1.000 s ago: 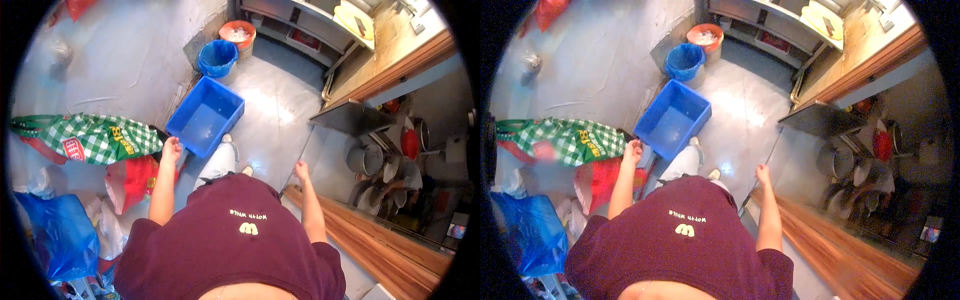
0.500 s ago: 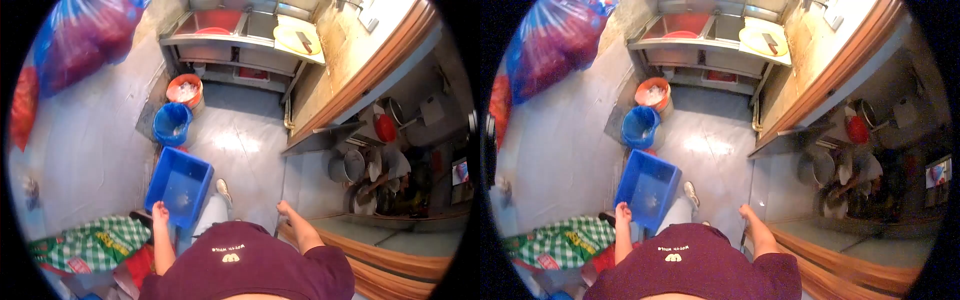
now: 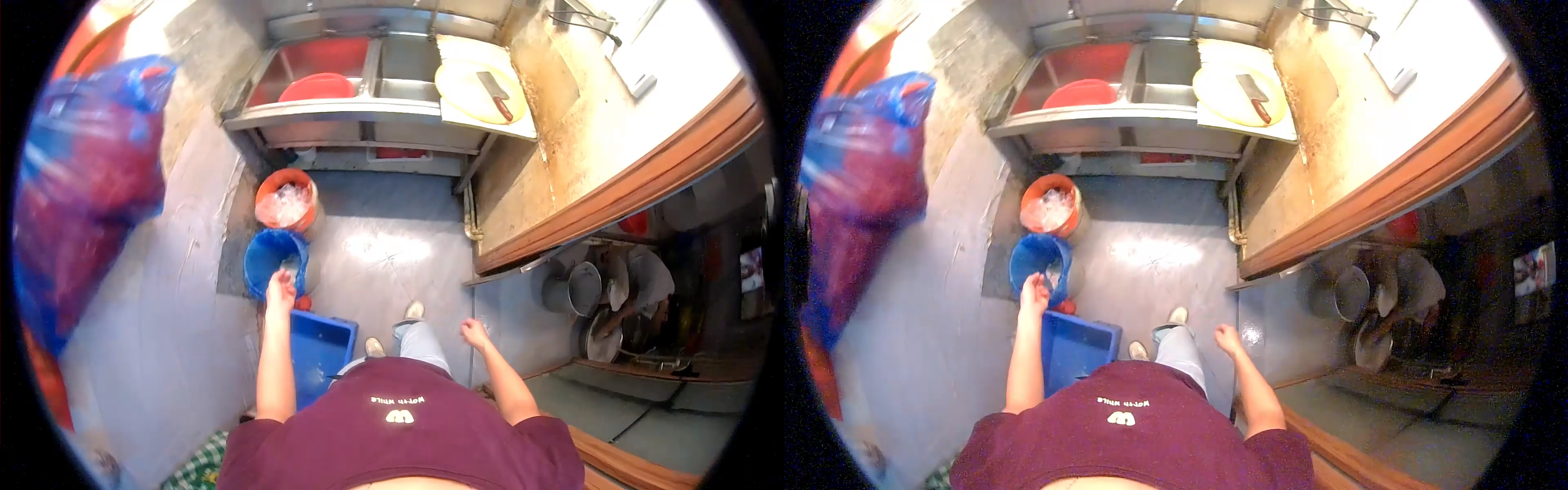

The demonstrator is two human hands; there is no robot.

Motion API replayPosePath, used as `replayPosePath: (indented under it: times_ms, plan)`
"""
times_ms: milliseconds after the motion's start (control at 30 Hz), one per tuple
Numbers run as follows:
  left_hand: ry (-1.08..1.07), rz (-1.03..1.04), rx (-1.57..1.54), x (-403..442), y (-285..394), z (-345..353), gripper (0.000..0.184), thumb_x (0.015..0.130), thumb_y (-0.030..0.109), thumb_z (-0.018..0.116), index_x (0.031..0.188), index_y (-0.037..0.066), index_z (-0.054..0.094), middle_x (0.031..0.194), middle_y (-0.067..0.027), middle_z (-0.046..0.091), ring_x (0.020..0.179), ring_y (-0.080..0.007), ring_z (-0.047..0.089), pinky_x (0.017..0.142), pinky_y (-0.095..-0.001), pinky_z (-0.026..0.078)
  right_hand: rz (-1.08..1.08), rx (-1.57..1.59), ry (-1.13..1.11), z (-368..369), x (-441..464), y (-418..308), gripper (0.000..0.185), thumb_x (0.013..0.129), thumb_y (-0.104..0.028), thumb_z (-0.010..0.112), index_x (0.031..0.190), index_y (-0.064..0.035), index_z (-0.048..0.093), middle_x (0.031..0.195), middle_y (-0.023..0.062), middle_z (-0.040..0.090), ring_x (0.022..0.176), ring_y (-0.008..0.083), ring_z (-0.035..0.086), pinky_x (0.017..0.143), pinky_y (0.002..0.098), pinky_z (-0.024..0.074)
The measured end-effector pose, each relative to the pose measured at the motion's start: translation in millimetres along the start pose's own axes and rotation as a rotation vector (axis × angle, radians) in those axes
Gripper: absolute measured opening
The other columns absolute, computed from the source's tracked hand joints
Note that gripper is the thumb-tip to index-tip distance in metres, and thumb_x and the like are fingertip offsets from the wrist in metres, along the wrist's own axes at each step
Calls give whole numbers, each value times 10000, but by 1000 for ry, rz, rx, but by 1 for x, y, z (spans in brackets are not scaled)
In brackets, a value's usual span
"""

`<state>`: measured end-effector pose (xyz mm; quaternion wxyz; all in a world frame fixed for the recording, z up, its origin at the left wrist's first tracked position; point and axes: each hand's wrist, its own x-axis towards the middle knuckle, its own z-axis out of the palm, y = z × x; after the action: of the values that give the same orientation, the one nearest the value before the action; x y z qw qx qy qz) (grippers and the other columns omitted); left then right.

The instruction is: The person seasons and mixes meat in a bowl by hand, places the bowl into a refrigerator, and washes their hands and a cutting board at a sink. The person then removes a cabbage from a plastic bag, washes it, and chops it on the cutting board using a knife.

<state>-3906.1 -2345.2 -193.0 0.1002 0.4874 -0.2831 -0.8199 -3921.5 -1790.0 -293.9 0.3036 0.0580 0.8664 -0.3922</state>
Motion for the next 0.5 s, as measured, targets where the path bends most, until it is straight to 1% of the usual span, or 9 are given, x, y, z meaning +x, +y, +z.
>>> replayPosePath:
  times_ms: [33, 67, 133, 200, 267, 300, 367, 467, 500]
  plan:
    - [-103, -32, 23, 25, 4, 36, 139, 789, 173, 613, 904, 125, 552, 738, 1, 590, 499, -88, 454, 416, -193, 370, 103, -10, 4, -8, -3, 22, 214, 796, -129, 484, 896, 20, 599, 691, 89, 594, 607, 168, 571, 515, 322, 468]
    - [-130, 13, 44, 39, 5, 80, 132, 792, 179, 612, 897, 121, 558, 752, 7, 594, 514, -81, 460, 417, -194, 365, 206, -22, 7, -16, -4, 38, 202, 789, -130, 488, 870, 15, 602, 669, 88, 588, 593, 170, 566, 503, 331, 459]
    - [-262, -10, 91, 66, 8, 157, 140, 800, 197, 606, 901, 117, 552, 773, 16, 588, 527, -58, 444, 433, -187, 366, 445, -11, -78, -46, -13, 50, 185, 766, -125, 497, 825, 12, 605, 649, 98, 588, 565, 178, 558, 499, 348, 453]
    - [-303, -20, 116, 77, 11, 232, 138, 806, 202, 598, 902, 121, 540, 771, 15, 582, 517, -55, 428, 434, -184, 363, 383, -242, -18, -55, 19, 134, 189, 746, -117, 496, 823, 15, 608, 668, 111, 598, 548, 197, 561, 501, 369, 465]
    - [-369, -73, 119, 87, 15, 294, 120, 811, 204, 592, 885, 128, 536, 763, 12, 582, 514, -56, 427, 434, -180, 357, 603, -63, 38, -86, 32, 78, 186, 749, -111, 484, 813, 7, 612, 670, 120, 601, 543, 211, 568, 495, 362, 478]
    - [-444, -120, 118, 94, 20, 324, 113, 815, 200, 586, 893, 132, 540, 755, 5, 582, 504, -67, 427, 430, -184, 357, 572, -24, 67, -93, 53, 58, 186, 753, -118, 488, 819, 4, 612, 667, 116, 600, 539, 207, 569, 489, 354, 478]
    - [-449, -81, 107, 99, 29, 382, 117, 818, 194, 584, 902, 123, 543, 756, -8, 587, 489, -80, 434, 422, -195, 363, 493, 40, 133, -116, 107, 20, 186, 762, -130, 496, 830, -1, 611, 660, 109, 599, 531, 201, 570, 476, 337, 478]
    - [-486, -76, 93, 120, 43, 447, 142, 815, 185, 594, 917, 103, 540, 764, -20, 584, 489, -89, 437, 416, -199, 358, 249, 51, 13, -146, 190, -76, 185, 786, -150, 510, 855, -5, 602, 624, 79, 583, 499, 172, 548, 436, 312, 451]
    - [-470, -65, 102, 128, 48, 468, 149, 813, 186, 598, 918, 102, 535, 766, -17, 578, 494, -87, 434, 418, -199, 355, 111, 32, -4, -153, 225, -102, 192, 806, -169, 516, 866, -6, 596, 631, 66, 580, 509, 158, 545, 442, 300, 446]
